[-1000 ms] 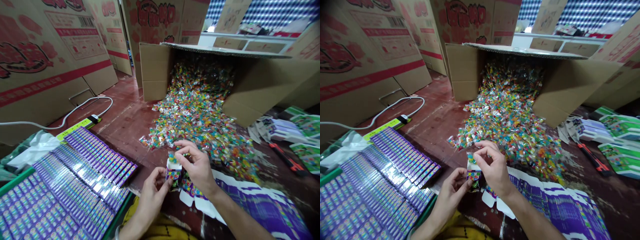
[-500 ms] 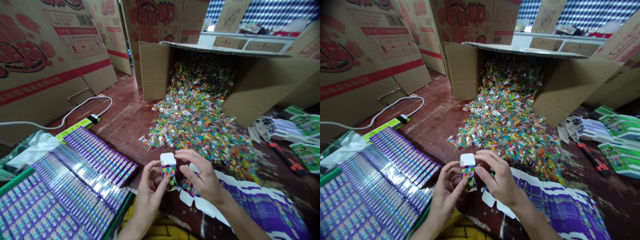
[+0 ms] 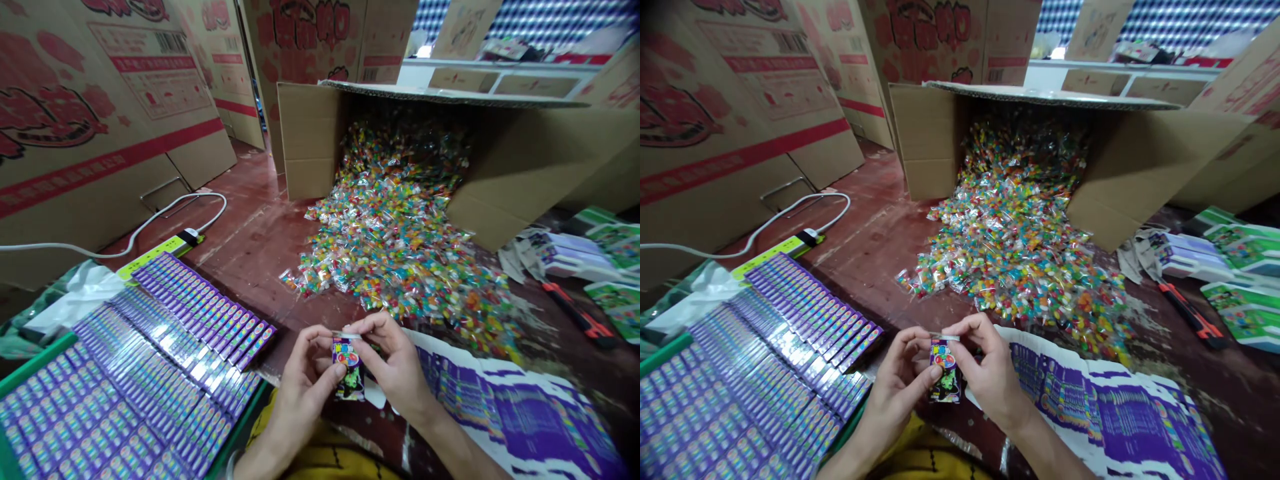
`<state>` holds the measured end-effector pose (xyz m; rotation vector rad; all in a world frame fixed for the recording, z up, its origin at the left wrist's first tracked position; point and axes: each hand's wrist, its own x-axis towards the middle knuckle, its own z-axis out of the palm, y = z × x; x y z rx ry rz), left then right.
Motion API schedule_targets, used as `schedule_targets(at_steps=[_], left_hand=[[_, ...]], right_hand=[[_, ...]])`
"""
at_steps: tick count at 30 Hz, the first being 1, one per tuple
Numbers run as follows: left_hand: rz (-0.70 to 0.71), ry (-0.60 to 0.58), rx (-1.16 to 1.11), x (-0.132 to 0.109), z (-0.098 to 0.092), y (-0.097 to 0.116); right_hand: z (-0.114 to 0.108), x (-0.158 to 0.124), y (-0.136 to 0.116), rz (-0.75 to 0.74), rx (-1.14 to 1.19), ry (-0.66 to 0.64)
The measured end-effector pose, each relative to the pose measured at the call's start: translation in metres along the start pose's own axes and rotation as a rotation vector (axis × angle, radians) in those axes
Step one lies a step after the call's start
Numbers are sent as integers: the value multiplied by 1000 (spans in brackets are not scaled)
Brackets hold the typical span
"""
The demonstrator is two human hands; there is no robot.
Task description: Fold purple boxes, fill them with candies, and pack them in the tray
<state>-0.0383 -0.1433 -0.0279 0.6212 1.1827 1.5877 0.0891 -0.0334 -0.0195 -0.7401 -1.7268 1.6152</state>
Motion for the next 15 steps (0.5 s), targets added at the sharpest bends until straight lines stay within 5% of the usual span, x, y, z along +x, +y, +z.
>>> schedule_targets(at_steps=[4, 10, 15], left_hand=[[21, 52, 2, -1, 0, -4], [66, 27, 218, -4, -8, -5], [51, -45, 288, -7, -13, 0]], right_hand=[[0, 3, -5, 41, 17, -51], [-10, 19, -12, 248, 25, -168], [-18, 29, -14, 280, 34, -257]])
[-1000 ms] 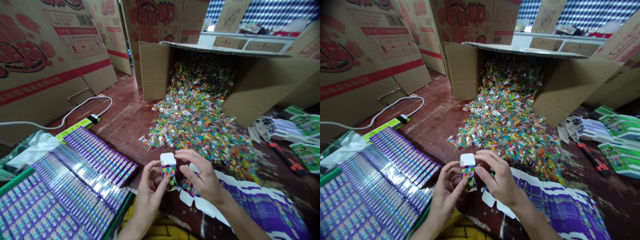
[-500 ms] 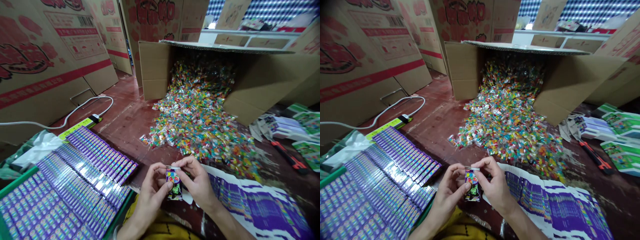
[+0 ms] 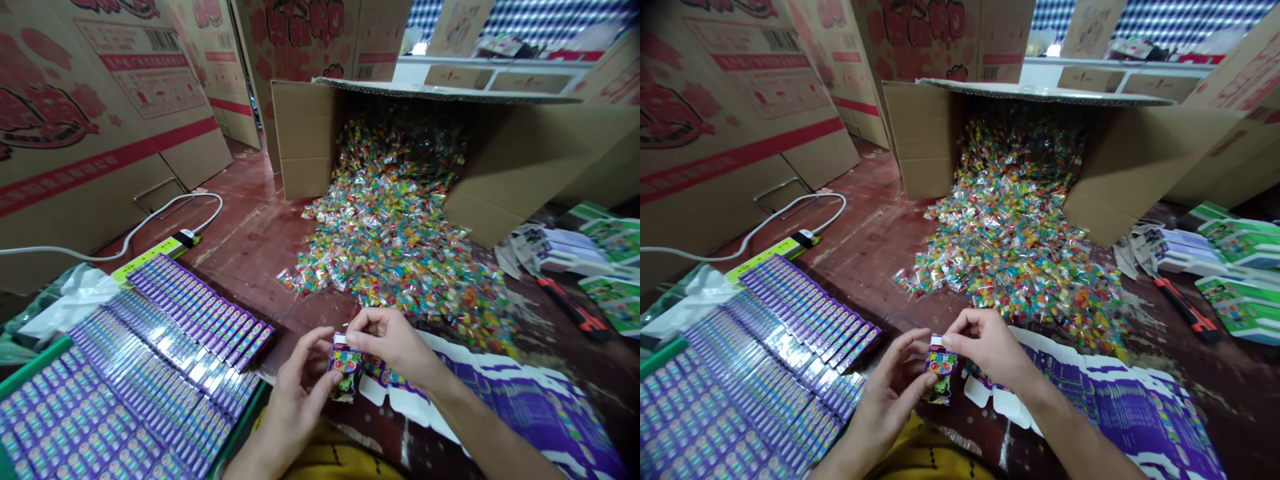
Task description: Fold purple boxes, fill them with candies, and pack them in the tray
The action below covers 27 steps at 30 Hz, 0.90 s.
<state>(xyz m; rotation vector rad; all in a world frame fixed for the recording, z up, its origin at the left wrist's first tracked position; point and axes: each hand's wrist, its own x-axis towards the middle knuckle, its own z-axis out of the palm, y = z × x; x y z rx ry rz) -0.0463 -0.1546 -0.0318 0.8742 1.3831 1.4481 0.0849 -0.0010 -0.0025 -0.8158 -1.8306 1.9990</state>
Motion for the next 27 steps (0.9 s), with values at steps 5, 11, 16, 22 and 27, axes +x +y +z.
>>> schedule_targets(at_steps=[5, 11, 16, 22, 27], left_hand=[[-59, -21, -30, 1, -2, 3], [-71, 9, -144, 6, -4, 3], [-39, 121, -118, 8, -4, 0], [17, 141, 436, -10, -43, -3], [292, 203, 1110, -24, -81, -1]], right_hand=[[2, -3, -6, -53, -158, 30], [14, -25, -11, -332, -671, 41], [35, -33, 8, -436, -1090, 99], [71, -18, 35, -510, -1078, 149], [76, -9, 32, -456, -1033, 91]])
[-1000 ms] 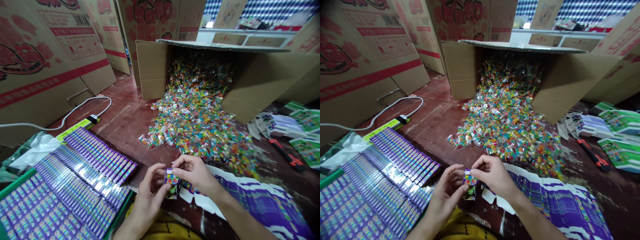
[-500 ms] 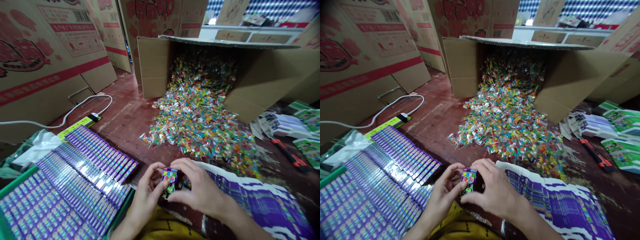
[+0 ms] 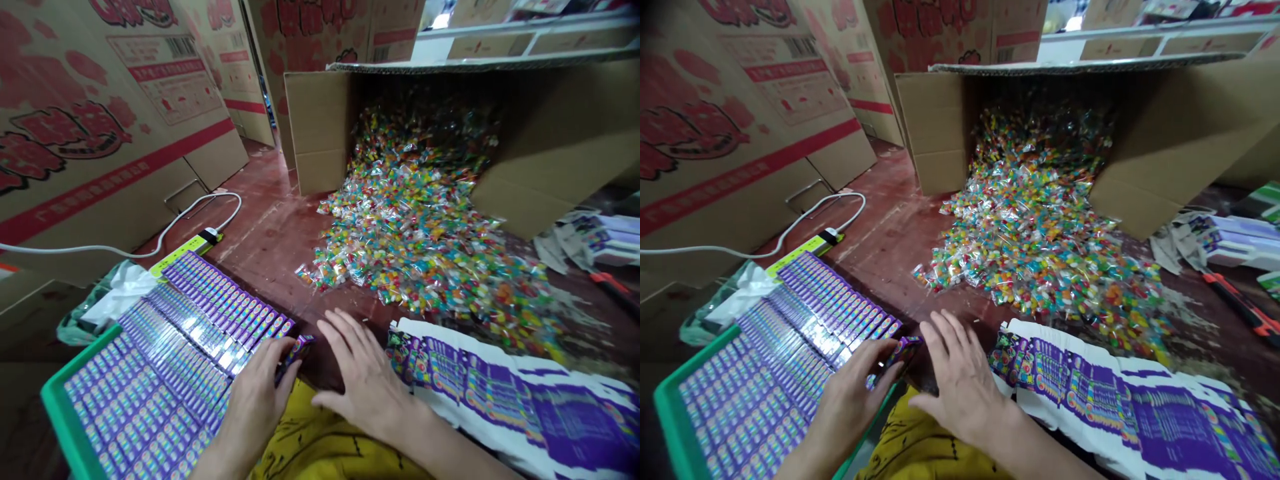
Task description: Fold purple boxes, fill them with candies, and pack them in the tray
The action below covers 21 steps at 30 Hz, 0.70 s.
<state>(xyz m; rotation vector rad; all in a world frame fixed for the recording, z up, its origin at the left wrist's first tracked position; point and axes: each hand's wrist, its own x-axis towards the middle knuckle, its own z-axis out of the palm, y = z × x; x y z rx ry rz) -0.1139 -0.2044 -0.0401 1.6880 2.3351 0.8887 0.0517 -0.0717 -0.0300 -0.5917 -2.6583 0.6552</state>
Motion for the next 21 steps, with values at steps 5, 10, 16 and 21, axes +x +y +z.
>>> schedule_targets(at_steps=[5, 10, 16, 21], left_hand=[[146, 149, 384, 10, 5, -1], [70, 190, 542, 17, 6, -6], [123, 224, 375, 14, 14, 7], [263, -95, 75, 21, 63, 59]], right_hand=[[-25, -3, 36, 140, -70, 172], [-57, -26, 81, 222, -171, 262], [-76, -46, 108, 316, -244, 134], [-61, -41, 111, 355, -299, 11]])
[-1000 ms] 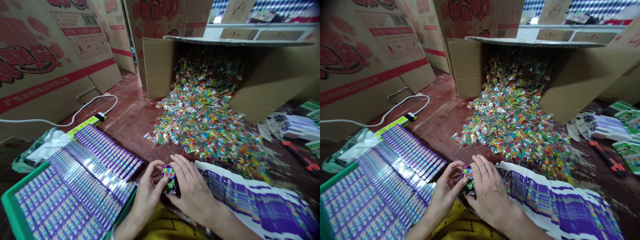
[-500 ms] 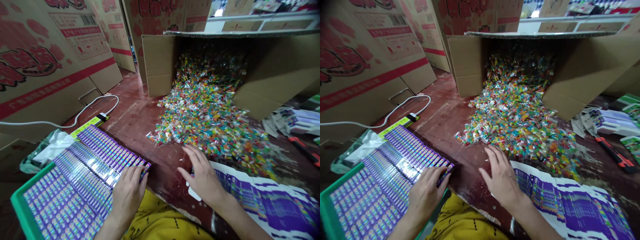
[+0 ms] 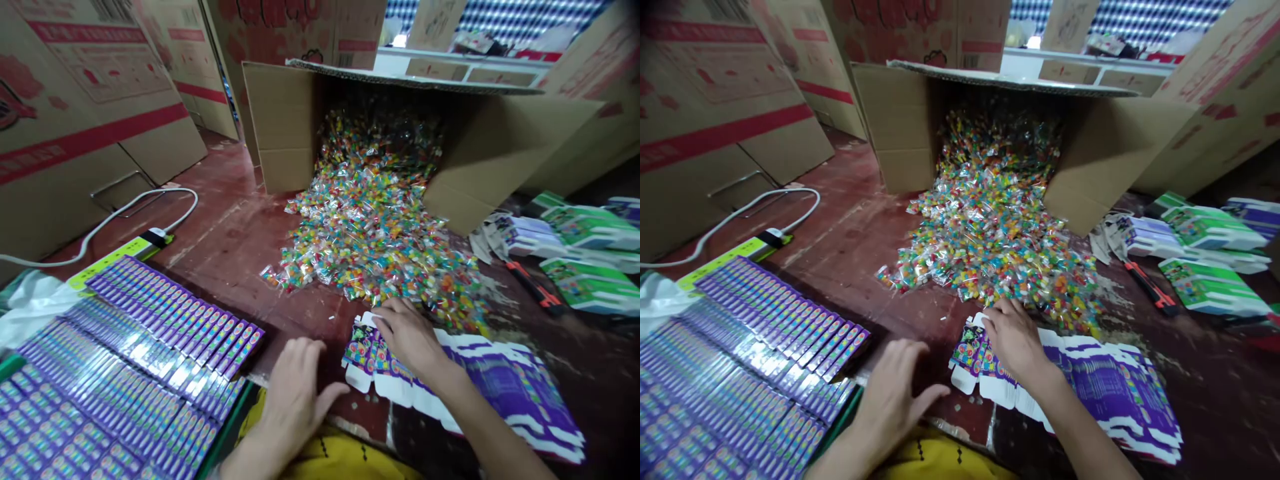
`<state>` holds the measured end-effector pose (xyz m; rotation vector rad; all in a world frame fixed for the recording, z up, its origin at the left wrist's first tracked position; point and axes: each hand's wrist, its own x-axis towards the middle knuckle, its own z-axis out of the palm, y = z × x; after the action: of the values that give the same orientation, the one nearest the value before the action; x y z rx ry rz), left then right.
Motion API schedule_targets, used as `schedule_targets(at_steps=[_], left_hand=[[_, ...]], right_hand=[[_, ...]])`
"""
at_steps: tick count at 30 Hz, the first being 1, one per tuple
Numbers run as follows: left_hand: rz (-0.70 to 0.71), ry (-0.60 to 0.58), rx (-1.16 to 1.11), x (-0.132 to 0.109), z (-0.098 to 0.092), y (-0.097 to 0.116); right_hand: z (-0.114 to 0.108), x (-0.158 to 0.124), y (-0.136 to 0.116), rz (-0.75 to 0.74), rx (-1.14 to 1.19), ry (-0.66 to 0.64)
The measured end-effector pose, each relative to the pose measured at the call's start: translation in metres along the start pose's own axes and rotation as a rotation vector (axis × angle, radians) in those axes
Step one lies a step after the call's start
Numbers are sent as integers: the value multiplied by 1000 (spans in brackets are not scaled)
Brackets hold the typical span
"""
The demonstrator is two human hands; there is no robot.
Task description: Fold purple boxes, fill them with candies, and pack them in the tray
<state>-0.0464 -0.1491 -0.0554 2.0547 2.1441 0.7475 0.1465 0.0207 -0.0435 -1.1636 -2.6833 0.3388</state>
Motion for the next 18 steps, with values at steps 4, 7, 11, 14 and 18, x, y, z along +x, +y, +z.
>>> schedule_targets(at_steps=[4, 7, 11, 14, 18], left_hand=[[-89, -161, -11, 23, 28, 21], [-145, -192, -54, 28, 32, 23], [-256, -131, -440, 26, 15, 20], [-391, -224, -1034, 30, -5, 16], [-494, -501, -1626, 35, -18, 10]], right_hand=[[5, 4, -6, -10, 19, 8], [-4, 3, -7, 2, 140, 49], [-26, 0, -11, 111, 618, 0], [-39, -2, -21, 137, 891, -114], [-42, -4, -38, 111, 1044, -134]])
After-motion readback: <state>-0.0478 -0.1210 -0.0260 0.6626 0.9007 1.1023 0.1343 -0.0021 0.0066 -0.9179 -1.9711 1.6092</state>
